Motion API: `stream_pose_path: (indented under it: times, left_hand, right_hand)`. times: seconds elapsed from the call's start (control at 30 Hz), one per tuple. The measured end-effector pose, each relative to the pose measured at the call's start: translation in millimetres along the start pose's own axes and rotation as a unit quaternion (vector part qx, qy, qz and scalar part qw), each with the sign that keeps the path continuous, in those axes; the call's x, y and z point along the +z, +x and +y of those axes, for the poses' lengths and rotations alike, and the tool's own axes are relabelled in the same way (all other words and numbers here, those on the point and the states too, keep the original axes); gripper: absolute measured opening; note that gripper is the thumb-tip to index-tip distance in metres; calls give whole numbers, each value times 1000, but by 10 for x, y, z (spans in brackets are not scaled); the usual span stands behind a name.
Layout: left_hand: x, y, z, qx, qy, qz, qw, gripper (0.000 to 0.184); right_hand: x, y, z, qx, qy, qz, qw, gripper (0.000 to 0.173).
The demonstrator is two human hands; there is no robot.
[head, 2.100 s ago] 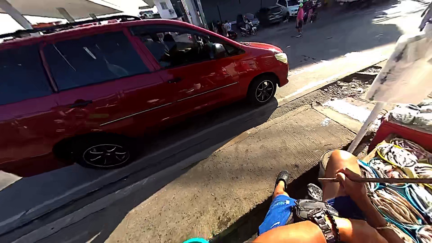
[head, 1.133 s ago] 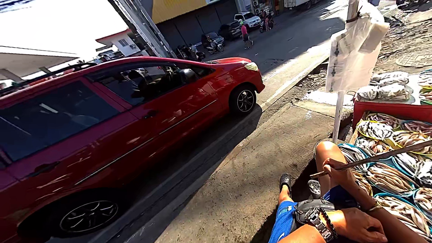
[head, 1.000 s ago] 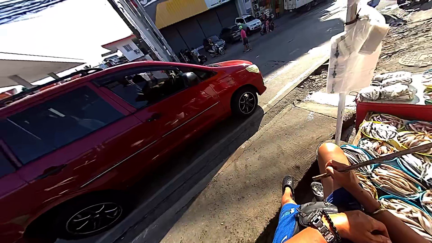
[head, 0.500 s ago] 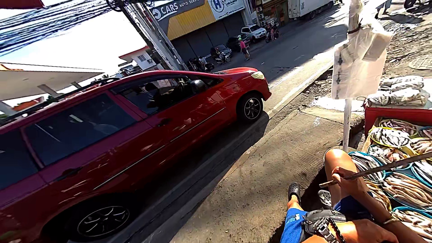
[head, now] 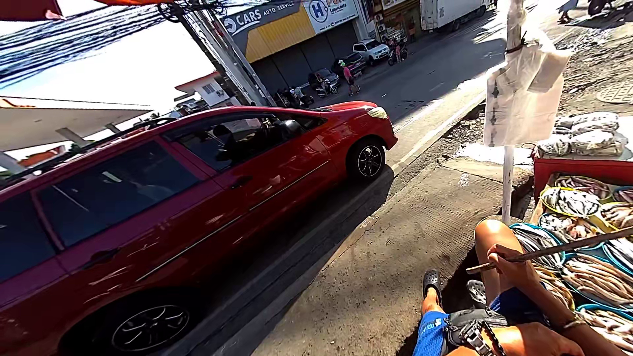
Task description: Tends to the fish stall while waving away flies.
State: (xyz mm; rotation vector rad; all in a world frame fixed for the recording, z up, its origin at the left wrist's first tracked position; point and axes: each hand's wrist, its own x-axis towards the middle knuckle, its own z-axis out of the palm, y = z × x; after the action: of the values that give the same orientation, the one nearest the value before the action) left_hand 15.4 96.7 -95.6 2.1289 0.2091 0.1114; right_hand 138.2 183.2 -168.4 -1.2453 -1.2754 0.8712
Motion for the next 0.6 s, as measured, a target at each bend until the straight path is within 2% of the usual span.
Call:
stream_pose_path:
  times: [0.07, 0.23, 0.43, 0.53, 0.6]
  left_hand:
    - [2, 3, -1, 3, 10, 1, 1000, 26]
    - [-8, 13, -5, 4, 20, -2, 1000, 28]
    - [43, 37, -73, 12, -7, 5, 1000, 25]
    - [44, 61, -58, 17, -3, 6, 1000, 26]
    - [22, 55, 19, 7, 28, 1, 1000, 29]
  right_hand:
    - [4, -9, 21, -13, -23, -2, 1000, 12]
    - [45, -25, 165, -101, -187, 16, 977, 22]
    - [-35, -18, 138, -138, -199, 1, 970, 19]
    - [-116, 7, 78, -40, -125, -48, 990, 15]
    - [-137, 62, 25, 74, 4, -54, 996, 21]
